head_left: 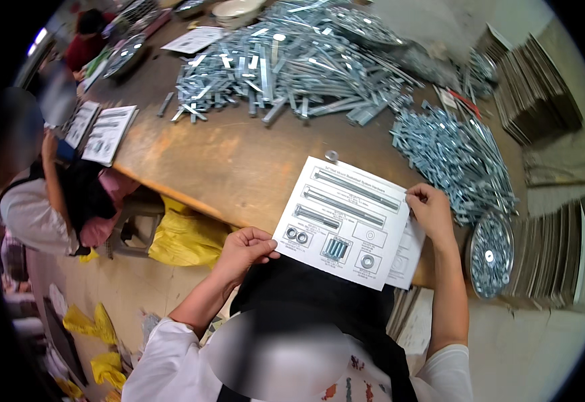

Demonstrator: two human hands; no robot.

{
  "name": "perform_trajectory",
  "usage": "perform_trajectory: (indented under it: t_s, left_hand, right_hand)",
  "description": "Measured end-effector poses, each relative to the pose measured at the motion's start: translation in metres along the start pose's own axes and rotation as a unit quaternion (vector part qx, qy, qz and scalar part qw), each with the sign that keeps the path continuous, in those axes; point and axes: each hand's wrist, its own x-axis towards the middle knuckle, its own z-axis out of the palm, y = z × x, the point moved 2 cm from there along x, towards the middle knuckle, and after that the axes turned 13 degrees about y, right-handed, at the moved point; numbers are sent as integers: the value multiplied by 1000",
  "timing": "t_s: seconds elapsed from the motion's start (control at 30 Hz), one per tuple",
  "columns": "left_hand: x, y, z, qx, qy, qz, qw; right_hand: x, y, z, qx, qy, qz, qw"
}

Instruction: The person repeatedly picks bolts and washers from piles on a table and places them into slots on a printed instruction sheet. They handle the fasteners one at a time, aligning them with the sheet's layout. Other workers are visible in the background performing similar tasks.

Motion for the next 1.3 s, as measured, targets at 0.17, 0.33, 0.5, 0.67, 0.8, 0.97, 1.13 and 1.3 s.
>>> perform_trajectory:
  t_s: [0.17,0.33,0.5,0.67,0.8,0.97,1.13,1.3]
  left_hand:
    - [2,25,-70,-12,56,44,997]
    - [6,47,-152,-17,112,61,992]
    - [24,56,-228,-26,126,75,989]
    - [41,77,-289,-7,179,96,979]
    - [55,83,-336,-50,202,106,972]
    - [71,111,-364,-7,256,123,959]
    - [76,131,-403,143,378,188,895]
    - [130,220,-388,72,417,322,847]
  right_hand:
    - [9,-57,65,42,-31,-32,998]
    - [21,-121,140,70,-82,-75,991]
    - [26,-156,216,43,-116,-145,982]
    - [29,-199,276,55,-149,-163,974]
    - [19,-244,307,44,-170,-196,965]
    - [19,-270,339,37,-145,-225,963]
    - [24,-268,323,-3,-100,-303,948]
    - [52,-224,287,-28,-62,-440,896]
